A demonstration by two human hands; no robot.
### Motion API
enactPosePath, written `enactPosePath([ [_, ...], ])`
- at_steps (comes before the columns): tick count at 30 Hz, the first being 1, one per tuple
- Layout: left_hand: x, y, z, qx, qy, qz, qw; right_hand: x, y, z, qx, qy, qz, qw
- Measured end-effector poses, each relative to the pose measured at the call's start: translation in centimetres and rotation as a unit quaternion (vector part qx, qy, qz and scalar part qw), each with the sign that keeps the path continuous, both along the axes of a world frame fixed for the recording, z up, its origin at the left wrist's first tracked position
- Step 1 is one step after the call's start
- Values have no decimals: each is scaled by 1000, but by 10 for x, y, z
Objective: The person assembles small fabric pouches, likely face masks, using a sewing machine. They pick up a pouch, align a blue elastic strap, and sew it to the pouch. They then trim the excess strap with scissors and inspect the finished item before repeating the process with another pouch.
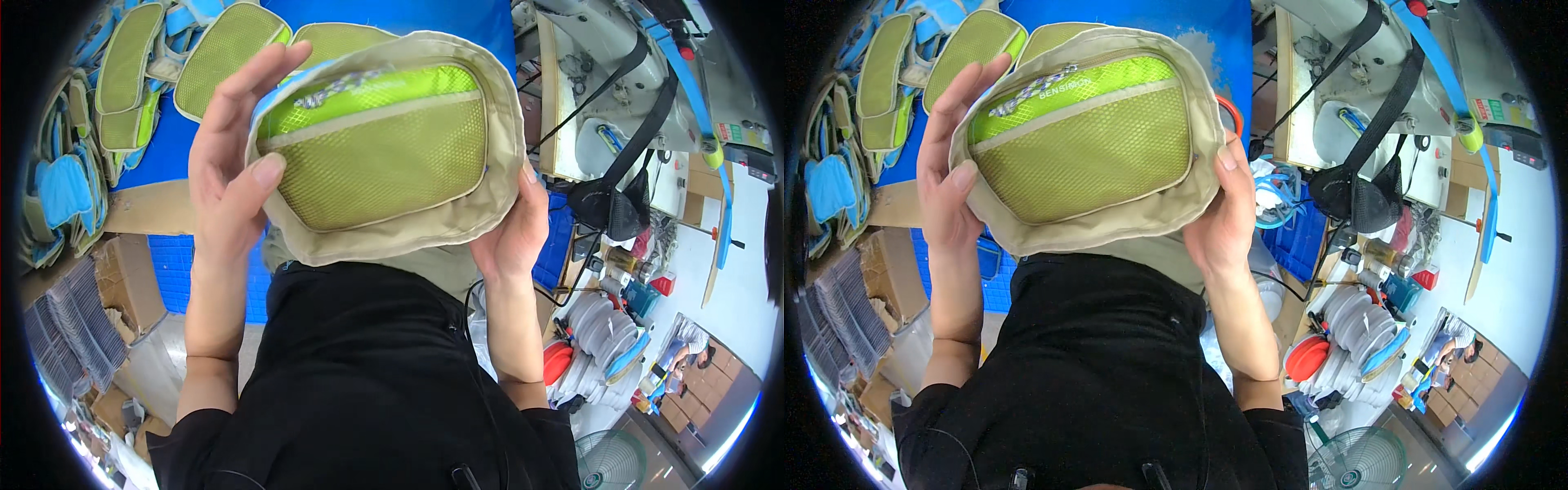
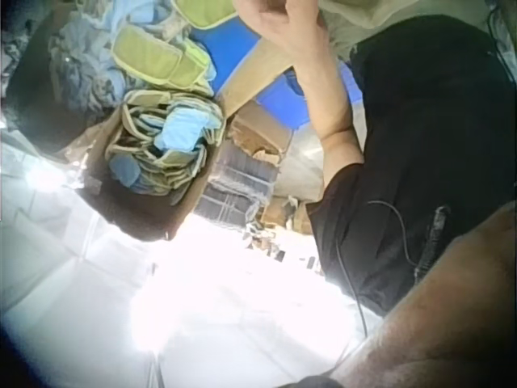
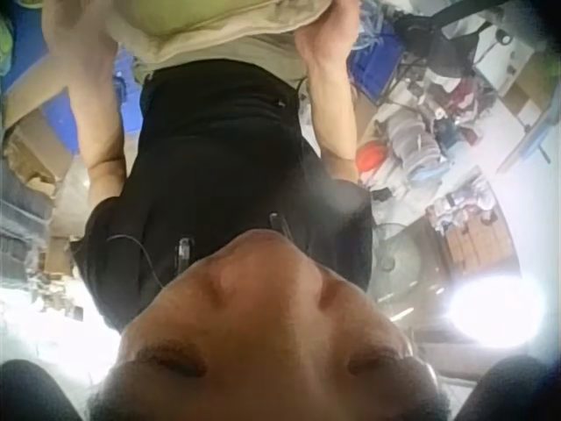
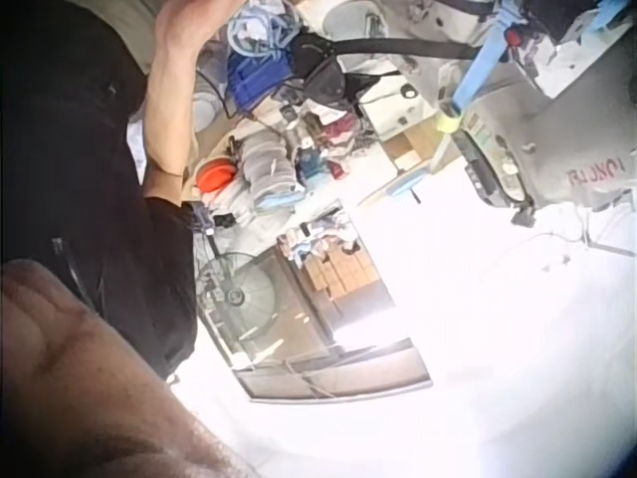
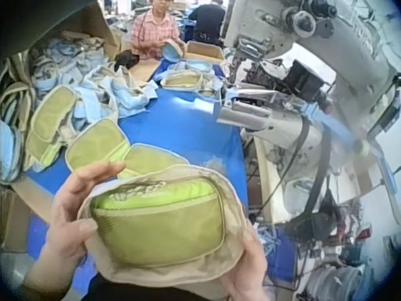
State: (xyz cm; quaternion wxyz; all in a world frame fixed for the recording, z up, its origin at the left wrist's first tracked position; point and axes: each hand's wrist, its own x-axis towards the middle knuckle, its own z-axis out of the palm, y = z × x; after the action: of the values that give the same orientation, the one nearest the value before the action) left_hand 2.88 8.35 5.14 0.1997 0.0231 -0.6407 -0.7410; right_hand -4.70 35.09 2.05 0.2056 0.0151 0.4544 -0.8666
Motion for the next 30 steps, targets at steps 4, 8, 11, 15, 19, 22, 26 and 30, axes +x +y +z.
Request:
enactPosePath([
  [4,0,0,7,-62,25,1,998,-1,-4,10,-7,-3,-25,1000],
  [8,-1,1,3,-32,30,-4,999,0,1,4,-47,-8,-32,998],
  [11,-6,-2,-1,26,23,-4,999,-3,3,1,-28,14,-17,999],
  [15,-11,-8,-12,99,-7,-2,995,1,3,1,39,84,22,995],
  [19,-18,-19,-22,197,-102,-2,975,5,-5,24,-5,33,50,998],
  [22,-20,-18,-50,277,-197,8,940,4,-9,35,-35,16,69,997],
  [26,-16,-8,-77,327,-219,-73,916,6,-17,38,-59,25,64,996],
  [30,-11,-4,-98,108,-212,-25,971,4,-27,34,-31,24,48,998],
])
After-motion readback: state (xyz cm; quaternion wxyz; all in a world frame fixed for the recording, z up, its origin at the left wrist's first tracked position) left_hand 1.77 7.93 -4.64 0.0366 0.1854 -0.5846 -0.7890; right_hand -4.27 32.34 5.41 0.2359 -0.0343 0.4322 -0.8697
